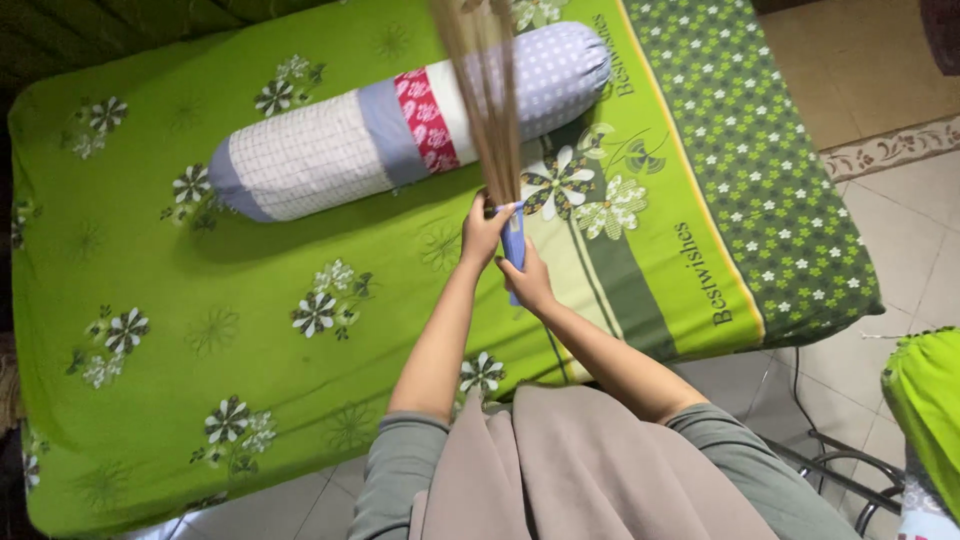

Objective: Tidying the bed by straightening a bolster and dusting it with a broom.

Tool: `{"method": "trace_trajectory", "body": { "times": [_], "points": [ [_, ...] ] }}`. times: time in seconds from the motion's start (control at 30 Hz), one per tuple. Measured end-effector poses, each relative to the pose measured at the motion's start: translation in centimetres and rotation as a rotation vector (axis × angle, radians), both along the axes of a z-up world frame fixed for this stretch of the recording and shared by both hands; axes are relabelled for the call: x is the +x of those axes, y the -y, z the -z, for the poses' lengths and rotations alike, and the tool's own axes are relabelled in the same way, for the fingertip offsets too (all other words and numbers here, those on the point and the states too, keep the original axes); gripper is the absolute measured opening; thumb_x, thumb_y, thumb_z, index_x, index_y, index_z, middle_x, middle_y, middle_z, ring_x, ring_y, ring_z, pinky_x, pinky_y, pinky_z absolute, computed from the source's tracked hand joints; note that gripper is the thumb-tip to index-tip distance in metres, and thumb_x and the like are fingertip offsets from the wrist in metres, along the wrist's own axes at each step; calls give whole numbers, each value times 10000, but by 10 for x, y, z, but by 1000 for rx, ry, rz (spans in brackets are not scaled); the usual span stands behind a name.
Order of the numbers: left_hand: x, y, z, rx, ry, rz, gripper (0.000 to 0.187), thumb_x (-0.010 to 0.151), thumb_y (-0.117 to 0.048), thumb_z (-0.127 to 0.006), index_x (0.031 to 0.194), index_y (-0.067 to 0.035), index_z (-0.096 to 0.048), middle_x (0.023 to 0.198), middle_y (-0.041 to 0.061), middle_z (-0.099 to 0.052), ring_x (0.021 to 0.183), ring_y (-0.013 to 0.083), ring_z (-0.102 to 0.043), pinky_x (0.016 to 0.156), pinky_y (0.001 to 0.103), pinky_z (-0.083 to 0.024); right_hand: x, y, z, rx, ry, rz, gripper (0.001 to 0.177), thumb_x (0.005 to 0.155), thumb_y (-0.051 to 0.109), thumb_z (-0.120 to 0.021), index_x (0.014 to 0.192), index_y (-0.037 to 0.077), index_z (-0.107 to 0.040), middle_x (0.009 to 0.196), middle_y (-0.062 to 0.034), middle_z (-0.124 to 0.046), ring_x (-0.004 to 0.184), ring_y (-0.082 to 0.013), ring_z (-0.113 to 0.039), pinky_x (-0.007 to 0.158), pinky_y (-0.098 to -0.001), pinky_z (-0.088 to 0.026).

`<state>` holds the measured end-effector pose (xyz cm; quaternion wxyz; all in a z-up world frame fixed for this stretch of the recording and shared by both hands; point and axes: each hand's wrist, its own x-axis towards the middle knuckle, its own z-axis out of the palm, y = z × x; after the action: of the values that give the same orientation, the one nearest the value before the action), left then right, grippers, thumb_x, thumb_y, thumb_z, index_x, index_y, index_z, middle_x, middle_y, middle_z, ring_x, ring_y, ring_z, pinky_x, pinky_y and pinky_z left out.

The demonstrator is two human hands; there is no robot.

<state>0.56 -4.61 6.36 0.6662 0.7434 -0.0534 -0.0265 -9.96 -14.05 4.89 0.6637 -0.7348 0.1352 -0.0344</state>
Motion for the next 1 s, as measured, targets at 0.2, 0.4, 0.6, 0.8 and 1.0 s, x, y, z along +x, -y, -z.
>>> {"method": "trace_trajectory", "body": {
  "times": [0.2, 0.4, 0.6, 0.8, 1.0],
  "points": [
    [25, -75, 150, -11, -156, 46, 550, 859, -242, -772, 1326, -29, -573, 1230, 110, -694, 1078, 211, -685, 924, 354, -547, 17, -53, 134, -118, -160, -144, 406, 861, 221, -738, 1169, 30, -556, 757, -64, -679, 574, -172, -685, 527, -333, -562],
    [-20, -116, 148, -162, -519, 97, 410, 902, -276, -656, 1247, -76, -563, 1127, 116, -671, 916, 226, -642, 758, 372, -530, 1, -42, 38, -193, -417, -525, 522, 810, 201, -741, 1267, 39, -547, 718, -107, -663, 523, -189, -658, 483, -352, -564],
    [17, -130, 131, 60, -191, -41, 388, 943, -259, -683, 1231, -22, -576, 1139, 147, -713, 1020, 226, -682, 896, 368, -519, 13, -81, -13, -192, -248, -331, 613, 792, 175, -726, 1364, 82, -528, 741, -104, -694, 514, -183, -664, 478, -344, -556],
    [24, -155, -4, -24, -69, 13, 530, 920, -341, -677, 1329, -39, -529, 1088, 170, -737, 976, 267, -705, 863, 395, -546, 41, -146, -22, -173, 38, -33, 481, 819, 176, -749, 1227, 25, -543, 706, -121, -682, 536, -196, -693, 508, -355, -571],
    [19, -216, 142, 159, -311, -140, 601, 915, -286, -710, 1460, -119, -520, 1210, 126, -730, 1026, 234, -719, 879, 370, -560, 39, -182, 88, -360, -337, -329, 472, 869, 248, -767, 1226, 35, -545, 769, -140, -735, 578, -207, -721, 577, -387, -590]
  ]
}}
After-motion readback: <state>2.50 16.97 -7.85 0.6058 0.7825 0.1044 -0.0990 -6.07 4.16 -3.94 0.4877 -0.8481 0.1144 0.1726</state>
